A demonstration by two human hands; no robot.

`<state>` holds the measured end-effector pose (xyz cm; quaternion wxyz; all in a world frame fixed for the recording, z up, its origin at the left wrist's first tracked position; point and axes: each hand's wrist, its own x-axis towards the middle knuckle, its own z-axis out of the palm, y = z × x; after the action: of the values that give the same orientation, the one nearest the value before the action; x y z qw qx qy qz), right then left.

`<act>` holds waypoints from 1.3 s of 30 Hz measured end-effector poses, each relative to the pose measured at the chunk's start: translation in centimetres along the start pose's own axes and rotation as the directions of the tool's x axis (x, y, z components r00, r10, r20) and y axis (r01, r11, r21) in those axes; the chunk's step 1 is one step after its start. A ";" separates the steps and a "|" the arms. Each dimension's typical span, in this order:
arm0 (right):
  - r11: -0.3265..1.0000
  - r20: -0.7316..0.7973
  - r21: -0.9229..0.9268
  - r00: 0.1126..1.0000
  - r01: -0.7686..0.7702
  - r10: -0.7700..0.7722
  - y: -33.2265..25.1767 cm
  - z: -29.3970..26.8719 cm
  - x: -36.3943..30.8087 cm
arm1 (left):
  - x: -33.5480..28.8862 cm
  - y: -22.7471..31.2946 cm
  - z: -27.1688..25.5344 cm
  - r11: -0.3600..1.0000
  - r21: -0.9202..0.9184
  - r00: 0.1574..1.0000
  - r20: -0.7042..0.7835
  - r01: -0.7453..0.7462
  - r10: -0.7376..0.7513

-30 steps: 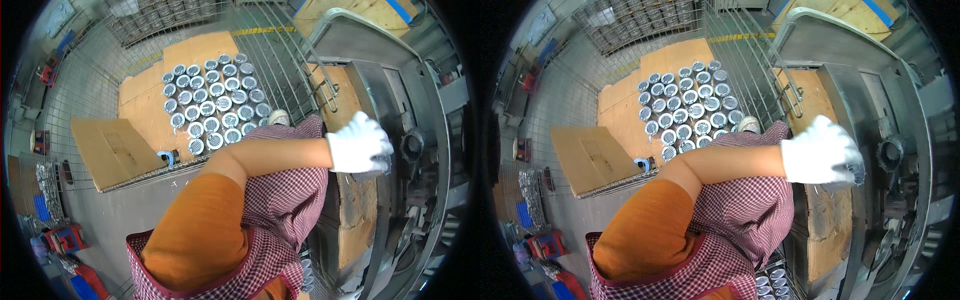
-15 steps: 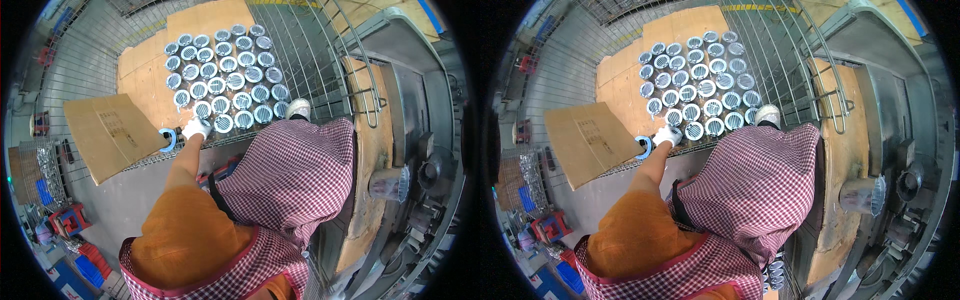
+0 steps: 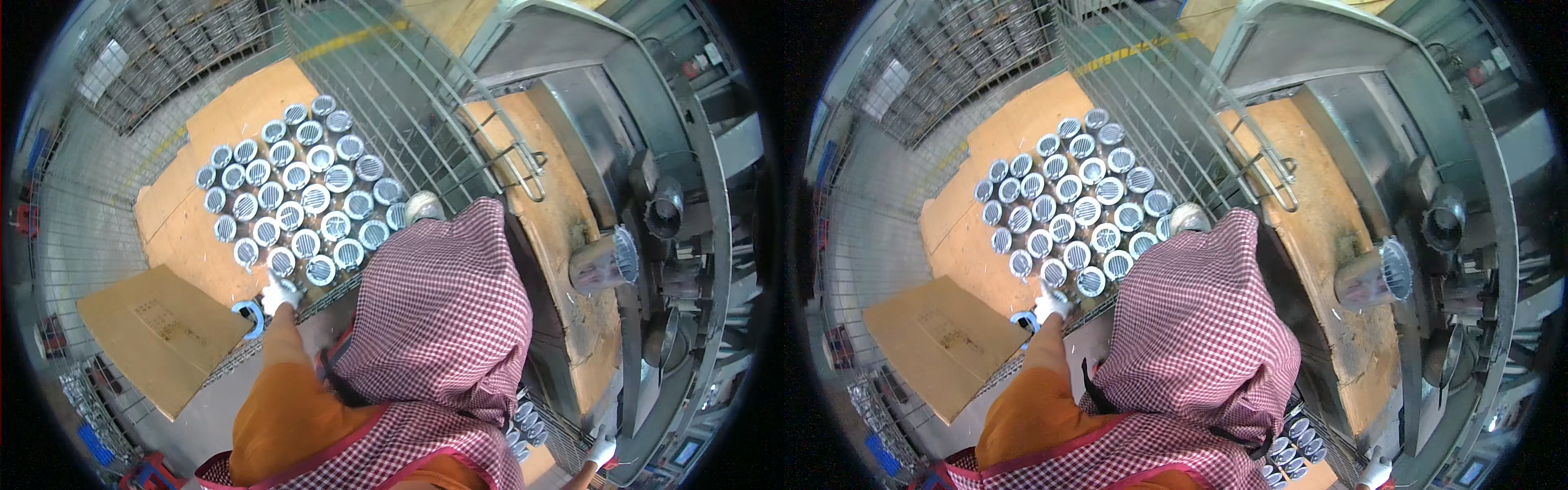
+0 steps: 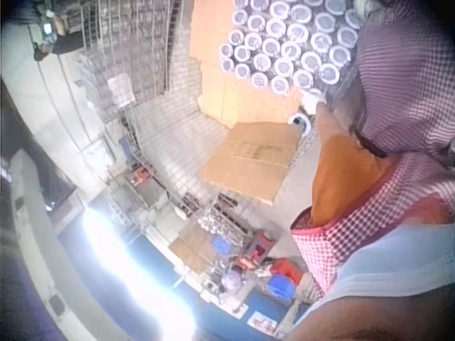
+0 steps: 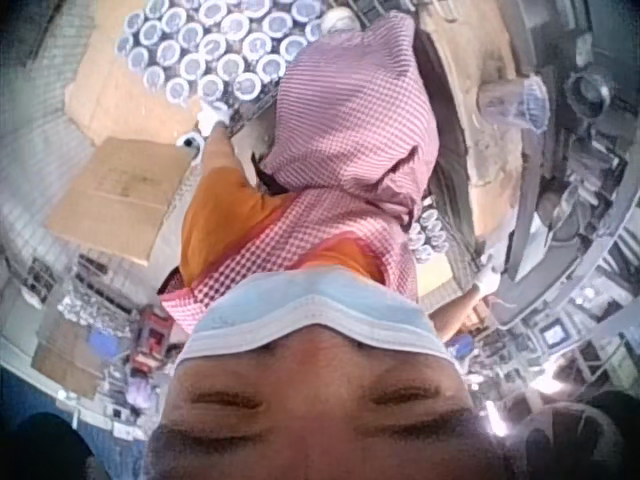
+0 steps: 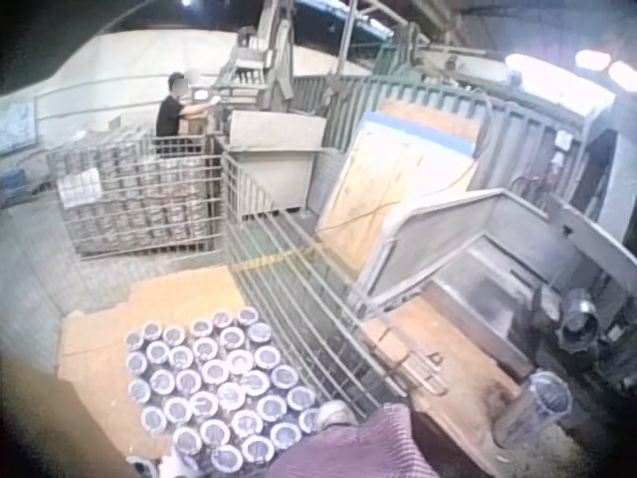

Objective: The recorder uses a specialized press and deburring tool to process cylindrical metal components in a factory environment.

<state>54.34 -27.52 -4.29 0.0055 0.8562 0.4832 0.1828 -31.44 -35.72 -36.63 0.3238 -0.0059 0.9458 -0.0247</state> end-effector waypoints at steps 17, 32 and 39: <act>0.856 -0.193 0.505 0.952 -0.110 0.237 -6.2 -0.3 -2.4 | -21.6 11.6 -24.3 0.250 0.198 -0.046 -0.861 -0.948 0.506; 0.870 -0.453 0.494 0.854 0.002 0.256 -8.1 -0.7 -3.2 | -37.2 39.1 -22.0 -0.135 0.890 -0.451 -0.086 -0.435 0.888; 0.896 -0.523 0.443 0.819 0.025 0.236 -7.7 -0.4 -3.7 | -38.3 41.2 -21.9 -0.121 0.705 -0.235 -0.066 -0.699 0.970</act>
<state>46.15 -26.53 -6.44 -0.3371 0.7689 0.4417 0.3163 -14.42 7.40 1.99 -0.0946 0.7523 0.6518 0.0157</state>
